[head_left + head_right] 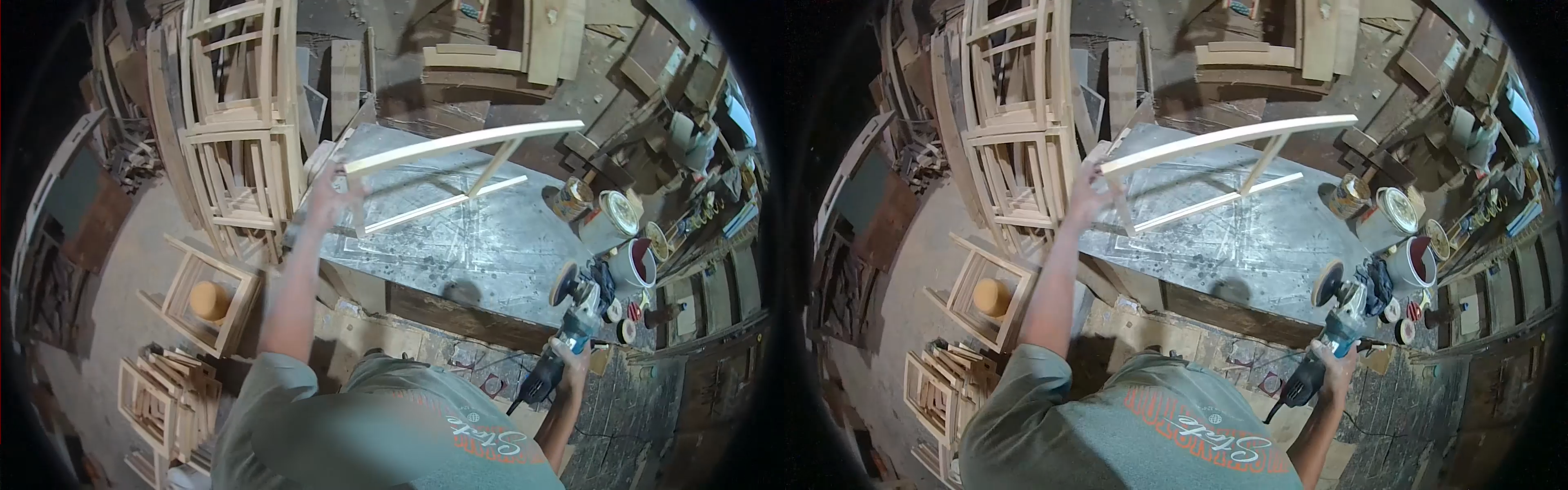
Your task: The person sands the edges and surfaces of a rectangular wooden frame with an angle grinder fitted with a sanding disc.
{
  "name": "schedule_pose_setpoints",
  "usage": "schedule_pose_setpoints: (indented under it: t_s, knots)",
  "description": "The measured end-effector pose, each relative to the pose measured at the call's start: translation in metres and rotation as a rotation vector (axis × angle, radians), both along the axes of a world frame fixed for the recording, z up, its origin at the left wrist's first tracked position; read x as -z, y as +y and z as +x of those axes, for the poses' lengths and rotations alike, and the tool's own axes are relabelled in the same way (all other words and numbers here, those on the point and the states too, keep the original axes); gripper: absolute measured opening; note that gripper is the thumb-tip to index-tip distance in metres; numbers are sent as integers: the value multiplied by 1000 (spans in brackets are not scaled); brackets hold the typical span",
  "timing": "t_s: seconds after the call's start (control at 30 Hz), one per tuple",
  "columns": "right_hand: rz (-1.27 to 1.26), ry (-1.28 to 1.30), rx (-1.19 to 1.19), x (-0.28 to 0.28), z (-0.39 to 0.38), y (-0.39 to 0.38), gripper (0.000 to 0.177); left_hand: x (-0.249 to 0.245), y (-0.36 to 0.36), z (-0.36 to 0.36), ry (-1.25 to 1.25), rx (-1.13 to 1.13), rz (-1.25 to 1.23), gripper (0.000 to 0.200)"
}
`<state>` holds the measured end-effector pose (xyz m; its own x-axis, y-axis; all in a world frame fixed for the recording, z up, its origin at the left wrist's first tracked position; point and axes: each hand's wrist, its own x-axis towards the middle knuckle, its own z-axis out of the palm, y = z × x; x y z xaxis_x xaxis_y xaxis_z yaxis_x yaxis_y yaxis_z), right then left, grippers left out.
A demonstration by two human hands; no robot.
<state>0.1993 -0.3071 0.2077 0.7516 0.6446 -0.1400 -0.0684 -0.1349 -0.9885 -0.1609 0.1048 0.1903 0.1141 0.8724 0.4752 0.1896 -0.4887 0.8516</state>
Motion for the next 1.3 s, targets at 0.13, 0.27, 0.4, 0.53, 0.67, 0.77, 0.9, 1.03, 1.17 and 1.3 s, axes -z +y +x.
schedule_pose_setpoints:
  t_s: [0.13,0.27,0.4,0.53,0.67,0.77,0.9,1.03,1.17,1.3]
  knots:
    - [-6,-270,-163,-31,-15,67,65,34,-3,25,-132,52,-351,56]
    - [-4,-345,-377,-73,-67,127,72,105,-4,55,-227,-6,-233,28]
    - [-76,-503,-604,-94,-115,171,76,101,-15,53,-115,109,-148,15]
    - [-236,-755,-805,-106,-153,197,84,66,-28,34,-105,281,-52,22]
    - [-325,-912,-897,-128,-164,207,88,69,-38,44,-197,227,122,27]
    - [-240,-858,-874,-124,-140,207,86,74,-40,48,-134,129,-5,22]
    - [-224,-876,-782,-123,-123,209,75,62,-47,44,44,84,-83,23]
    - [-244,-827,-838,-119,-138,210,80,77,-39,49,-81,124,-28,21]
    - [-398,-955,-941,-133,-159,208,86,82,-35,43,-288,295,-87,23]
    - [-375,-961,-907,-131,-148,207,85,83,-35,44,-106,118,31,21]
